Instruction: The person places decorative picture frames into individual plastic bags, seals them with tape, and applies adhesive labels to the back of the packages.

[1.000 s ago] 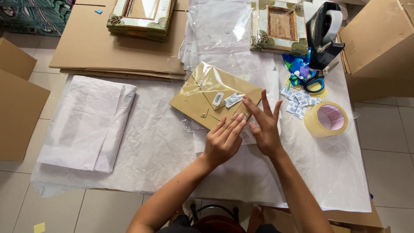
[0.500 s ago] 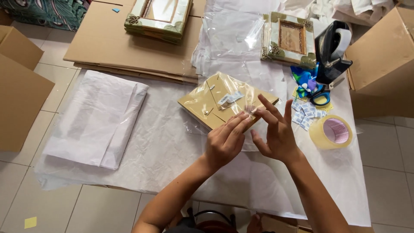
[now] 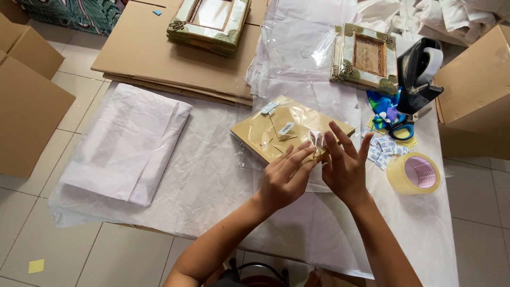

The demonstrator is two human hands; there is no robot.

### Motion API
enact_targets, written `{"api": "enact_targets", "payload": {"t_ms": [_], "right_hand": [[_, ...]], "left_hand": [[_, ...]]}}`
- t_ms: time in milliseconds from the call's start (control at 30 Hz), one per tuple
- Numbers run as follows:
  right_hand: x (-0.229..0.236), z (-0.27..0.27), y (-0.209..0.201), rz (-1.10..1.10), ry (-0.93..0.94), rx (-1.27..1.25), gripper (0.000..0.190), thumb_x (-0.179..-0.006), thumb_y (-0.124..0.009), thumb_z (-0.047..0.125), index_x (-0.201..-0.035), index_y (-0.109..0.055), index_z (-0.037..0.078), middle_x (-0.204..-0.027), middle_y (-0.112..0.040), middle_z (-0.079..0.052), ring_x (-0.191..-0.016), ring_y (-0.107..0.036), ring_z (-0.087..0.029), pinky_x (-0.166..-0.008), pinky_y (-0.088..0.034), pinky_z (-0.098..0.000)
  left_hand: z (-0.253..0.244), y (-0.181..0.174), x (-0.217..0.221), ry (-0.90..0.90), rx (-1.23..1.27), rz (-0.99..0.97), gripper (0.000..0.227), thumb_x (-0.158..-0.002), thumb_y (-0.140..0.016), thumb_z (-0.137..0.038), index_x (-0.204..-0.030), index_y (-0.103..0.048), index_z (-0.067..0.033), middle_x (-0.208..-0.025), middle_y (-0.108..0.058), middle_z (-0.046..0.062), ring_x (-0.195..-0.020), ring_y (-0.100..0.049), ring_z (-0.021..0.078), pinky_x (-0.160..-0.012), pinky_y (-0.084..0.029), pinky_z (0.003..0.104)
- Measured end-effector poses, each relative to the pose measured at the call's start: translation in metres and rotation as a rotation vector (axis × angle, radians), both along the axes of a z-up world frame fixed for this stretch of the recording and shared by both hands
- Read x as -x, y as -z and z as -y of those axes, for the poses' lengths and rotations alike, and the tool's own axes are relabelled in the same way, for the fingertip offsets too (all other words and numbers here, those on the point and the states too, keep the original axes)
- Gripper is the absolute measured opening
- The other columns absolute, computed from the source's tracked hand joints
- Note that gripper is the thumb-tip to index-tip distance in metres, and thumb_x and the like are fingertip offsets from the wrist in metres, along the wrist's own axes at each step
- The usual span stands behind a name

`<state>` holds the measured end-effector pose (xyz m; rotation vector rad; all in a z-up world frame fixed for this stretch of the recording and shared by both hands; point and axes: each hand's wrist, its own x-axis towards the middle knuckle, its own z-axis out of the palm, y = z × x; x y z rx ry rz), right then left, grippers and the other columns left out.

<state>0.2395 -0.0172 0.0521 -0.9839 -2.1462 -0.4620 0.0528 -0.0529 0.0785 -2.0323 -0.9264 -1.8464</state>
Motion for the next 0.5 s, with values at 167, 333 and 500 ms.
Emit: {"api": "enact_targets", "payload": {"t_ms": [167, 333, 500], "right_hand": [[-0.002, 0.014, 0.000, -0.211, 0.004, 0.174, 0.076, -0.080, -0.069, -0.006, -0.153, -0.053, 0.012, -0.133, -0.070, -0.014, -0.144, -0.052, -0.032, -0.125, 0.005, -0.0595], [-0.009, 0.027, -0.009, -0.460, -0.001, 0.275, 0.053, -0.078, -0.078, -0.005, -0.128, -0.075, 0.013, -0.108, -0.079, -0.005, -0.138, -0.058, -0.031, -0.129, -0.002, -0.0527], [-0.046, 0.028, 0.006, -0.655, 0.101, 0.290, 0.032, -0.091, -0.061, -0.007, -0.109, -0.079, 0.012, -0.091, -0.078, -0.002, -0.114, -0.072, -0.028, -0.126, -0.025, -0.0473]], "left_hand": [[0.002, 0.014, -0.008, -0.065, 0.024, -0.094, 0.021, -0.093, -0.059, -0.004, -0.107, -0.074, -0.0050, -0.119, -0.074, 0.014, -0.111, -0.075, 0.0302, -0.099, -0.055, 0.044], [0.008, 0.033, -0.022, -0.014, 0.041, -0.167, 0.030, -0.094, -0.053, -0.001, -0.115, -0.074, -0.0033, -0.125, -0.073, 0.016, -0.116, -0.072, 0.0310, -0.102, -0.052, 0.046], [0.015, 0.054, -0.028, 0.004, 0.084, -0.263, 0.029, -0.096, -0.052, 0.000, -0.115, -0.074, -0.0022, -0.125, -0.073, 0.016, -0.116, -0.072, 0.0303, -0.103, -0.050, 0.048]]}}
